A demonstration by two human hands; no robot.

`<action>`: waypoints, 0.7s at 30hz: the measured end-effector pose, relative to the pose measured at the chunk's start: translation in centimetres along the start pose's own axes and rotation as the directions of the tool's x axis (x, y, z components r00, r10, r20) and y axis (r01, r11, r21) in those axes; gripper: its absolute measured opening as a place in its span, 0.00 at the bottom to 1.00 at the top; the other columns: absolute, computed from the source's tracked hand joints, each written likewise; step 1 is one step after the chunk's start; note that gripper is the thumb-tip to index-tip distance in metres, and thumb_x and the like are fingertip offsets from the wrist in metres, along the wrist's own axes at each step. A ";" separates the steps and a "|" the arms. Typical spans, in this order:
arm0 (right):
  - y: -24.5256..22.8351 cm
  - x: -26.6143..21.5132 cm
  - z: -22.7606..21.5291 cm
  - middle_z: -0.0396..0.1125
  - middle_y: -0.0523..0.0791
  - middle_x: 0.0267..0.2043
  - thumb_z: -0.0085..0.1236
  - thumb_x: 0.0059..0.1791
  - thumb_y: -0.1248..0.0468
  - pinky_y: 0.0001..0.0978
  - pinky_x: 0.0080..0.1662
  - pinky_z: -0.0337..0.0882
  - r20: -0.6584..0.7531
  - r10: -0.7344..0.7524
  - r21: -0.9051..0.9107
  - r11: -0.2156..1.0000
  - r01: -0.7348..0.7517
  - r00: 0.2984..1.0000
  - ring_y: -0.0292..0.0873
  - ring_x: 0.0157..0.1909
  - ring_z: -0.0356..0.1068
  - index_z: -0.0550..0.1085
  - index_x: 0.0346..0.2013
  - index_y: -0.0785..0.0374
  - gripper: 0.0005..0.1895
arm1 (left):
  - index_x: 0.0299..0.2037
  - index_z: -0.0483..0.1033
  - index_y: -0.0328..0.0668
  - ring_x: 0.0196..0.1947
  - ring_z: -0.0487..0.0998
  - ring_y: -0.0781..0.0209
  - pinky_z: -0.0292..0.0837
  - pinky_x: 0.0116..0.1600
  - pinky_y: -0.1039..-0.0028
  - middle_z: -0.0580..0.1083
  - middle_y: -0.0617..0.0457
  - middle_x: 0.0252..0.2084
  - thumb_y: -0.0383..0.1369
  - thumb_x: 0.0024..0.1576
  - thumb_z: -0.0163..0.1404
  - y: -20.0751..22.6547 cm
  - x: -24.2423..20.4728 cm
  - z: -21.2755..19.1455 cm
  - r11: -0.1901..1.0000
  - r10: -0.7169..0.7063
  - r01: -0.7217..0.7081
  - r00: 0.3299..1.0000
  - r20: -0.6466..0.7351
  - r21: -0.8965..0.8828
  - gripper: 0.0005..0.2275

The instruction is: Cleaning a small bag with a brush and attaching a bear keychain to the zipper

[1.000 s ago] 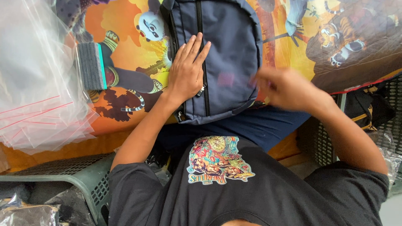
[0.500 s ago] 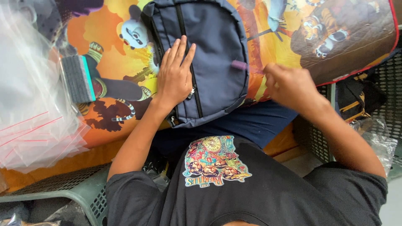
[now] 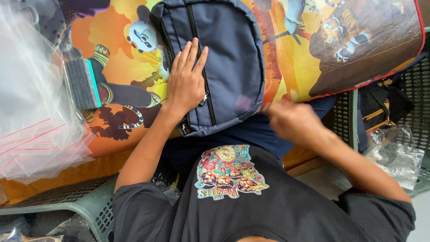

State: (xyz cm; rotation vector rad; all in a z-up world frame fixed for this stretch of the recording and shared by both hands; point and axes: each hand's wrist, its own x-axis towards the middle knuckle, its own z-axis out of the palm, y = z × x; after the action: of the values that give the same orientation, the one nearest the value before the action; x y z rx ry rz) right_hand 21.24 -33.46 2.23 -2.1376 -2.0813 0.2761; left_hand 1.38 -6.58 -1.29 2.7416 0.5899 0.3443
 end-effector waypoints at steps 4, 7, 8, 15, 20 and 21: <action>-1.2 0.4 -1.6 0.75 0.45 0.41 0.48 0.47 0.66 0.45 0.38 0.73 0.203 -0.044 0.361 0.932 -0.033 0.978 0.51 0.36 0.75 0.74 0.44 0.55 0.12 | 0.72 0.60 0.39 0.75 0.54 0.43 0.54 0.74 0.54 0.54 0.41 0.74 0.25 0.62 0.40 0.0 0.0 0.2 1.000 0.003 -0.004 0.999 -0.052 -0.008 0.25; -0.1 2.3 -2.7 0.63 0.47 0.24 0.48 0.52 0.68 0.46 0.31 0.64 -0.068 0.039 0.159 0.987 -0.028 0.997 0.53 0.27 0.67 0.68 0.34 0.60 0.02 | 0.74 0.55 0.41 0.77 0.50 0.46 0.50 0.76 0.54 0.50 0.44 0.76 0.25 0.63 0.38 -0.4 0.9 0.8 0.998 -0.040 0.040 0.999 0.008 -0.047 0.26; 0.1 3.2 -2.6 0.67 0.46 0.31 0.49 0.52 0.68 0.48 0.28 0.66 -0.121 0.076 0.072 0.995 -0.068 0.990 0.54 0.30 0.69 0.71 0.42 0.58 0.05 | 0.74 0.54 0.40 0.77 0.49 0.46 0.50 0.77 0.55 0.49 0.43 0.76 0.25 0.64 0.38 -0.5 1.4 1.1 0.997 -0.037 0.036 0.999 -0.007 -0.067 0.25; -4.9 5.7 -3.0 0.75 0.45 0.38 0.46 0.50 0.65 0.49 0.29 0.69 0.262 -0.340 0.467 0.864 0.190 0.903 0.57 0.32 0.73 0.74 0.40 0.57 0.08 | 0.75 0.48 0.39 0.78 0.42 0.48 0.41 0.79 0.55 0.43 0.45 0.78 0.26 0.69 0.35 -1.5 2.4 1.3 0.975 -0.030 0.051 0.995 0.097 -0.218 0.24; -2.5 8.0 -4.3 0.72 0.46 0.34 0.48 0.49 0.65 0.51 0.27 0.68 0.092 -0.175 0.232 0.961 0.150 0.980 0.56 0.27 0.71 0.70 0.40 0.55 0.05 | 0.73 0.52 0.35 0.78 0.45 0.47 0.45 0.81 0.57 0.48 0.42 0.76 0.21 0.67 0.39 -0.6 0.8 -1.8 0.938 -0.041 0.022 0.998 -0.049 -0.346 0.23; -2.0 8.7 -4.5 0.72 0.44 0.39 0.47 0.51 0.67 0.52 0.25 0.67 -0.011 -0.139 0.163 0.977 0.139 0.990 0.57 0.26 0.70 0.70 0.39 0.56 0.04 | 0.72 0.55 0.35 0.77 0.46 0.44 0.48 0.81 0.54 0.50 0.42 0.76 0.23 0.68 0.41 -0.2 -0.1 -2.7 0.967 -0.059 0.023 0.989 -0.134 -0.253 0.21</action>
State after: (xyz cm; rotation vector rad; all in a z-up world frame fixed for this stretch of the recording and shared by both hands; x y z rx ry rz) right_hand 20.53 -24.55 6.79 -1.8901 -2.1155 0.4142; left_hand 0.46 -5.73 1.09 2.4735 0.5935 0.5654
